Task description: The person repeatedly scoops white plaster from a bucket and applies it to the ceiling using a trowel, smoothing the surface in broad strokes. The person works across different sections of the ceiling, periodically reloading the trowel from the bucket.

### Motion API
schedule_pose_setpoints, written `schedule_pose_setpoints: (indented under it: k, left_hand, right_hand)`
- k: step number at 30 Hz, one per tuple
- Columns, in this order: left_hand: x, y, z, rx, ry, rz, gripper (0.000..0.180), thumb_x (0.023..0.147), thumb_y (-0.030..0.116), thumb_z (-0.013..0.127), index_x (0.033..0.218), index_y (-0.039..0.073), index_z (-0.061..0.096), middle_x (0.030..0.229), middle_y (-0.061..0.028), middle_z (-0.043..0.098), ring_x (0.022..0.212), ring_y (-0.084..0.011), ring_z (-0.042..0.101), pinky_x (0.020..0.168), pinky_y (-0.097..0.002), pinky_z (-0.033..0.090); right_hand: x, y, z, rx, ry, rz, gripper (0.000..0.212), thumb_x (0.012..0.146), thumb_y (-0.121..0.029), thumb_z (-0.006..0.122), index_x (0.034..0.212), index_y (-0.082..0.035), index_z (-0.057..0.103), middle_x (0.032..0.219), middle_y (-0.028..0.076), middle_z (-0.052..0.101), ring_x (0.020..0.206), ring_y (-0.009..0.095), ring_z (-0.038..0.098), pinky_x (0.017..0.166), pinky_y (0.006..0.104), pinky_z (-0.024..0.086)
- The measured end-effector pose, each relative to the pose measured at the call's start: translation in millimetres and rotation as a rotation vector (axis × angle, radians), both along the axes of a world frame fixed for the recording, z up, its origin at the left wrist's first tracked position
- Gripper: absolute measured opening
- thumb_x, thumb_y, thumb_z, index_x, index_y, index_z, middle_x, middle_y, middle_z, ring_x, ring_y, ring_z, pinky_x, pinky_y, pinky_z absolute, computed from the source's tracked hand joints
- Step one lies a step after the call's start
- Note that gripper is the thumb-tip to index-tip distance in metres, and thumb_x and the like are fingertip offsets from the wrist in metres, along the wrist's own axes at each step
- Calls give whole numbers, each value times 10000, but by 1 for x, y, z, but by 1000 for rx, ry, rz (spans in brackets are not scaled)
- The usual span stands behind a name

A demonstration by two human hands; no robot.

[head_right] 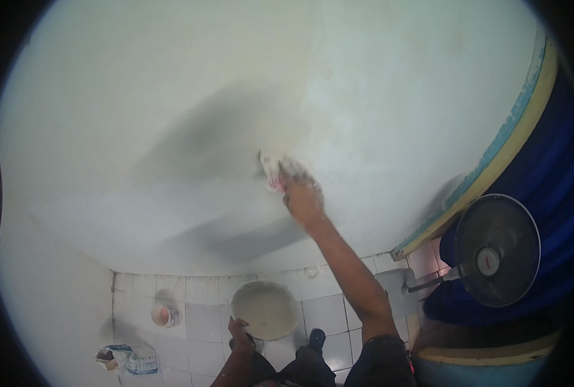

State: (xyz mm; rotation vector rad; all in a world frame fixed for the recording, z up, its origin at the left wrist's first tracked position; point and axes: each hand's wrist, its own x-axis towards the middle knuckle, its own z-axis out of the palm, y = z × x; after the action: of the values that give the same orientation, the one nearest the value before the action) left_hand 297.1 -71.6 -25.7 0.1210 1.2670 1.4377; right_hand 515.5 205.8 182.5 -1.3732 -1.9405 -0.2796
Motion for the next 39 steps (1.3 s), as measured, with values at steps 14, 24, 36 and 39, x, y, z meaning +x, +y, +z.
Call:
schedule_pose_setpoints:
  k: [14, 24, 36, 39]
  left_hand:
    - [-24, 26, -14, 72, 80, -59, 491, 619, 71, 524, 1106, 12, 515, 921, -88, 553, 835, -227, 550, 721, -335, 476]
    - [-53, 23, -31, -95, 148, -116, 565, 588, 68, 516, 1147, -13, 518, 936, -109, 564, 874, -263, 557, 787, -358, 474]
    - [-50, 24, -41, -19, 94, -185, 486, 593, 64, 516, 1076, 1, 523, 947, -94, 557, 864, -233, 537, 767, -335, 466]
    - [-58, 14, -66, -90, -28, -169, 481, 600, 76, 514, 1075, 4, 525, 942, -95, 557, 864, -235, 540, 768, -329, 464]
  right_hand:
    - [-34, -2, 11, -105, 336, -60, 538, 717, 29, 660, 1246, -70, 628, 882, 201, 678, 798, 337, 679, 768, 388, 544]
    - [-45, 40, -32, 50, 1003, 59, 247, 787, -19, 712, 1033, -2, 707, 923, 135, 731, 838, 185, 699, 751, 291, 520]
    - [7, 10, -22, 417, 957, -94, 356, 815, 3, 635, 1166, 57, 625, 1064, 189, 691, 952, 278, 670, 864, 340, 512]
    - [-18, 20, 13, 440, 616, -115, 574, 760, 43, 614, 1326, 34, 516, 1095, 217, 652, 1012, 362, 639, 895, 399, 503]
